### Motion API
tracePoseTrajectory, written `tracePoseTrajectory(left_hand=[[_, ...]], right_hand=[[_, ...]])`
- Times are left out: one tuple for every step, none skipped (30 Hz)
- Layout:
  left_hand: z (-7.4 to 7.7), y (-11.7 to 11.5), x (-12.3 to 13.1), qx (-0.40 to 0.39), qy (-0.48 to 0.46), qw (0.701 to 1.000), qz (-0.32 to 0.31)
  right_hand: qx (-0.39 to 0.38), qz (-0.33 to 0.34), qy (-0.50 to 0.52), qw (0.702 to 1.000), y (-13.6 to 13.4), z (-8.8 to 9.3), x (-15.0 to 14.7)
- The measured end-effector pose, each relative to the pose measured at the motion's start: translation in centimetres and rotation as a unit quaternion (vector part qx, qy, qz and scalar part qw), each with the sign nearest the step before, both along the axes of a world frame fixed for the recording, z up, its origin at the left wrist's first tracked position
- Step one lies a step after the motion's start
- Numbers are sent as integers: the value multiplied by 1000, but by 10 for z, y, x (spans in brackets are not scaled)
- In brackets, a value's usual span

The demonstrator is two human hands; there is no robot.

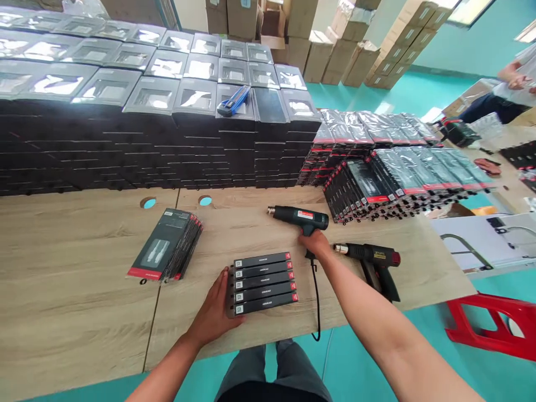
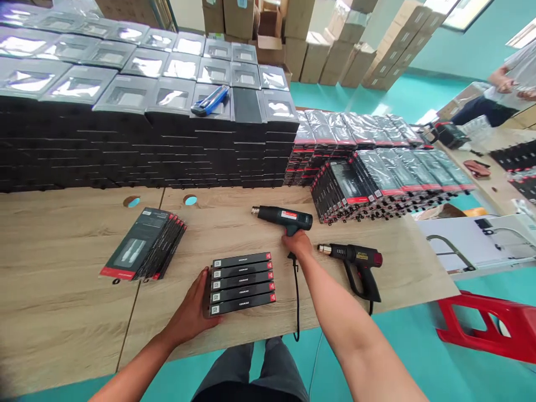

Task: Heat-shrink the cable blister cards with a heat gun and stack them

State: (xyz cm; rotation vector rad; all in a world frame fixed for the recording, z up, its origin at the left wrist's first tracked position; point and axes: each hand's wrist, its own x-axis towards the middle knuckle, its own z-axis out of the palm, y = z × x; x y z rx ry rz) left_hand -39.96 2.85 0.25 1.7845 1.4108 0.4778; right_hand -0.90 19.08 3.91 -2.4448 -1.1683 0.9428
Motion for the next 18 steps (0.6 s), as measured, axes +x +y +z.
tracePoseTrajectory(left_hand=[[1, 0, 0, -4, 9, 1000, -7], [2, -1, 1, -7, 19, 1000, -13], [2, -2, 0, -8, 29, 999, -16], [1, -4, -1, -4, 39, 999, -19], [0, -7, -3, 4, 50, 999, -21], [-2, -9, -6, 17, 62, 998, -24], [-4, -12, -11, 34, 74, 996, -27], [-5, -14, -18, 52, 86, 994, -32], [-7, -15, -26, 71, 98, 992, -38], [-8, -16, -36, 91, 110, 989, -46], [-8, -16, -45, 110, 122, 985, -56], [-8, -14, -54, 128, 135, 980, -66], [-6, -12, -61, 144, 146, 976, -76], [-5, -8, -67, 155, 157, 972, -83], [-3, -5, -71, 161, 163, 969, -87], [0, -1, -74, 161, 165, 969, -87], [2, 3, -75, 158, 162, 970, -84], [5, 7, -74, 153, 156, 973, -79]], right_hand=[[-1, -20, 29, 999, -2, 2, -1], [0, -40, 58, 998, -5, 5, -2], [2, -57, 84, 995, -12, 10, -2], [4, -74, 107, 992, -21, 16, -1], [7, -90, 126, 988, -34, 24, 0], [10, -105, 142, 984, -51, 33, 1], [13, -119, 154, 981, -70, 43, 2], [15, -132, 165, 977, -93, 53, 2], [16, -146, 174, 974, -117, 63, 3], [15, -161, 180, 970, -141, 73, 2], [17, -176, 185, 967, -165, 81, 2], [22, -191, 186, 964, -188, 88, 0], [26, -205, 185, 961, -208, 94, -2], [31, -218, 182, 958, -225, 98, -3], [34, -230, 178, 956, -240, 101, -5], [36, -240, 174, 955, -252, 102, -7], [37, -248, 170, 953, -261, 103, -9], [37, -256, 166, 952, -269, 103, -11]])
